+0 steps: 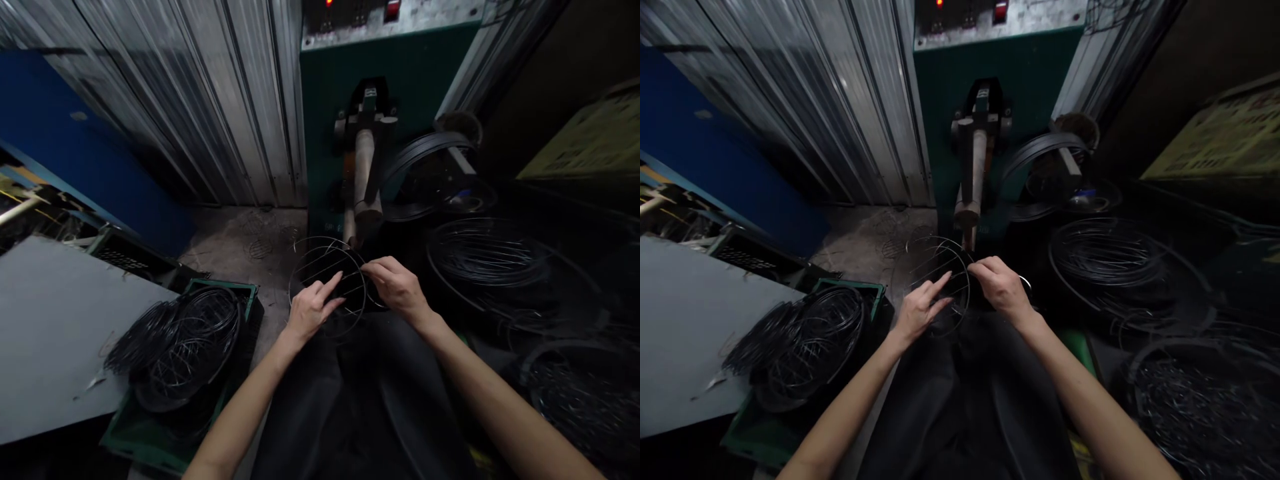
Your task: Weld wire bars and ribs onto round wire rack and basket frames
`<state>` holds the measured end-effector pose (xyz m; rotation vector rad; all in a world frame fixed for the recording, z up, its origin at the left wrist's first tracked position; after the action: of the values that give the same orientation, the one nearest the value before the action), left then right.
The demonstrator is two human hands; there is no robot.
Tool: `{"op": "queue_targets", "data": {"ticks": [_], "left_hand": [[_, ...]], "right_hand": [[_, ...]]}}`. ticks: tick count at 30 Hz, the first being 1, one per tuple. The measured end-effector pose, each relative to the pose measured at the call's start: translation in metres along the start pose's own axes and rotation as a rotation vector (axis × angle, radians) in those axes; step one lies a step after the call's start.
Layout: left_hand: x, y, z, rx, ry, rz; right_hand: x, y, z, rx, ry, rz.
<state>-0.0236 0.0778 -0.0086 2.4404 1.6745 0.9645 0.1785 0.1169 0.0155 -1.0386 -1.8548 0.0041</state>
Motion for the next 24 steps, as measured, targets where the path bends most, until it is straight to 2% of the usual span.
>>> {"op": "queue_targets", "data": {"ticks": [4, 7, 10, 14, 16, 20, 24], "left_hand": [[0.0, 0.001, 0.02, -0.06, 0.036, -0.02], [0.001, 0.002, 0.029, -0.021, 0.075, -0.016], [0.007, 0.005, 0.031, 0.054, 0.135, 0.005], [0.018, 0.009, 0.029, 0.122, 0.192, -0.016], [0.018, 0.01, 0.031, 0.074, 0.188, -0.069], [0.006, 0.013, 0.042, -0.196, 0.176, -0.181], [0.003, 0.02, 0.051, -0.298, 0.234, -0.228]], "right_hand": [[-0.005, 0.007, -0.002, -0.067, 0.002, -0.054], [-0.007, 0.015, -0.003, -0.106, 0.048, -0.05], [-0.001, 0.024, -0.003, -0.141, 0.107, -0.024], [0.012, 0.033, 0.005, -0.139, 0.091, -0.01], [0.014, 0.034, 0.01, -0.127, 0.069, -0.022], [0.008, 0.035, 0.011, -0.097, 0.074, -0.076], [0.003, 0.042, 0.009, -0.114, 0.113, -0.083]]}}
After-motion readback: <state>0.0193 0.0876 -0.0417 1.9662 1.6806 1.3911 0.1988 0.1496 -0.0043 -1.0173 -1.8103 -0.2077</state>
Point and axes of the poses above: each hand's wrist, its own x-axis towards the middle knuckle, its own z-axis out of the palm, y = z × x, the point moved 2 cm from there along x, towards the middle knuckle, and after that the axes turned 14 degrees about y, right-handed, at the moved point
